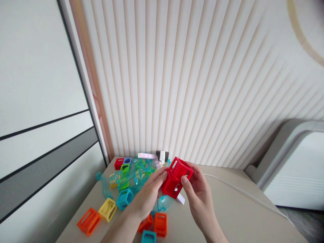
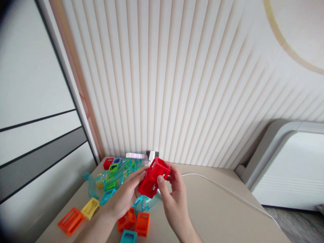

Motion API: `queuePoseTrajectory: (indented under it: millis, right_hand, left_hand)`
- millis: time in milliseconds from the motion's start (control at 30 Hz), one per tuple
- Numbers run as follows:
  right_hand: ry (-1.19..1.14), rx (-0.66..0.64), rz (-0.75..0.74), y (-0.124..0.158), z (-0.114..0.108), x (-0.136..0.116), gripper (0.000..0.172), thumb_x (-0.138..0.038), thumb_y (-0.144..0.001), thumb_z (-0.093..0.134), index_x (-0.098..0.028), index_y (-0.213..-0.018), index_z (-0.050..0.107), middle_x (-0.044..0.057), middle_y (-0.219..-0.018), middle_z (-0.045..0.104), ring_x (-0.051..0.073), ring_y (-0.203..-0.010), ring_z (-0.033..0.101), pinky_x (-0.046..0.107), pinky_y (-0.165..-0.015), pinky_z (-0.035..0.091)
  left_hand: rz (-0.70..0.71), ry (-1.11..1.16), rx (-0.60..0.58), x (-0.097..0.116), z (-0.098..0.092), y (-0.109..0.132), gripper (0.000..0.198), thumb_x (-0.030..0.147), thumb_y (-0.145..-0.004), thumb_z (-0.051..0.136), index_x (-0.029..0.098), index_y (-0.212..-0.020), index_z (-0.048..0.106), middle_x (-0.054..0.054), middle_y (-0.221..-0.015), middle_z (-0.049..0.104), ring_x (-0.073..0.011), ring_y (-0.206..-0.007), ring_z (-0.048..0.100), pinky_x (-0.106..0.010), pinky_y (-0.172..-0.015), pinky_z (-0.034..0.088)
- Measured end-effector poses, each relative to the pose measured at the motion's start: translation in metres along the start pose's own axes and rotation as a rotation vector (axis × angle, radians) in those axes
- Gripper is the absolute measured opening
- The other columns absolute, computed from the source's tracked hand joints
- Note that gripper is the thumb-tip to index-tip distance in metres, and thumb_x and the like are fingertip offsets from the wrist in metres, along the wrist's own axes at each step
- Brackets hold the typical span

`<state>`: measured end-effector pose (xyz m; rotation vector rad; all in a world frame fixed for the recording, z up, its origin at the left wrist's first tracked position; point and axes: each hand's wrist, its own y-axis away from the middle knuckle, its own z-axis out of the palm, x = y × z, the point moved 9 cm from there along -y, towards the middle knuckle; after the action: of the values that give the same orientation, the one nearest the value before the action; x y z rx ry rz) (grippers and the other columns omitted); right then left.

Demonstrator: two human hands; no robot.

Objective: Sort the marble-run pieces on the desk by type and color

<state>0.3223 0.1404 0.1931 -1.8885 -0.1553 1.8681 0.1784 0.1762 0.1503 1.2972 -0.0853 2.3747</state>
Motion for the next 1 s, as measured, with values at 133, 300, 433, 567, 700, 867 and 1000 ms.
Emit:
queuePoseTrajectory:
  millis: [133,300,433,567,700,867,1000]
  right_hand:
    - [-0.031,-0.004,0.005,0.000,0.002,0.001,0.035,-0.044,-0.095,0.067,-0.029,-0.127,0.061,0.008,-0.126,0.072,0.024,-0.108,0.070,0.035,-0.092,0.058]
    - [-0.081,-0.048,0.032,0.002,0.009,0.005,0.049,-0.044,-0.096,0.066,-0.029,-0.141,0.053,0.011,-0.134,0.068,0.027,-0.117,0.068,0.040,-0.097,0.057]
    - [-0.063,-0.118,0.054,0.003,0.014,0.009,0.055,-0.043,-0.095,0.067,-0.030,-0.146,0.050,0.010,-0.139,0.066,0.028,-0.124,0.065,0.045,-0.105,0.053]
    - [-0.060,-0.159,0.050,0.002,0.015,0.002,0.054,-0.045,-0.096,0.065,-0.030,-0.147,0.052,0.008,-0.144,0.063,0.028,-0.131,0.060,0.046,-0.109,0.050]
    - [-0.101,-0.162,0.068,0.002,0.016,0.001,0.057,-0.047,-0.094,0.067,-0.030,-0.146,0.053,0.009,-0.142,0.064,0.029,-0.128,0.062,0.045,-0.105,0.054]
    - [-0.138,-0.112,0.120,0.003,0.018,0.015,0.063,-0.044,-0.090,0.074,-0.027,-0.147,0.051,0.011,-0.135,0.069,0.029,-0.121,0.067,0.046,-0.103,0.055]
    - [-0.173,-0.070,0.143,0.003,0.017,0.021,0.062,-0.044,-0.089,0.076,-0.025,-0.144,0.054,0.012,-0.131,0.071,0.031,-0.116,0.070,0.047,-0.099,0.057]
  left_hand:
    - [0.142,-0.208,-0.220,0.020,0.024,0.013,0.055,0.051,-0.086,0.073,0.021,-0.131,0.063,-0.012,-0.127,0.071,-0.0308,-0.117,0.066,-0.041,-0.098,0.054]
    - [0.412,-0.593,-0.063,0.046,0.020,0.024,0.052,0.038,-0.086,0.076,0.029,-0.133,0.057,-0.009,-0.130,0.067,-0.0286,-0.115,0.066,-0.038,-0.097,0.053]
    - [0.728,-0.895,0.113,0.071,0.018,0.035,0.041,0.030,-0.082,0.079,0.029,-0.121,0.065,-0.009,-0.121,0.069,-0.0312,-0.114,0.066,-0.041,-0.099,0.052]
    - [0.826,-0.956,0.097,0.077,0.020,0.036,0.043,0.026,-0.084,0.076,0.029,-0.126,0.065,-0.011,-0.126,0.069,-0.0332,-0.122,0.063,-0.044,-0.104,0.050]
    - [0.819,-0.980,0.087,0.073,0.018,0.032,0.043,0.030,-0.084,0.076,0.028,-0.125,0.065,-0.012,-0.124,0.070,-0.0340,-0.119,0.065,-0.045,-0.102,0.052]
    - [0.876,-1.109,0.076,0.067,0.020,0.029,0.045,0.027,-0.086,0.073,0.027,-0.130,0.064,-0.013,-0.125,0.070,-0.0337,-0.118,0.065,-0.043,-0.101,0.053]
    - [0.878,-1.154,0.073,0.065,0.019,0.026,0.046,0.025,-0.085,0.074,0.026,-0.130,0.065,-0.014,-0.122,0.071,-0.0356,-0.116,0.066,-0.046,-0.100,0.054]
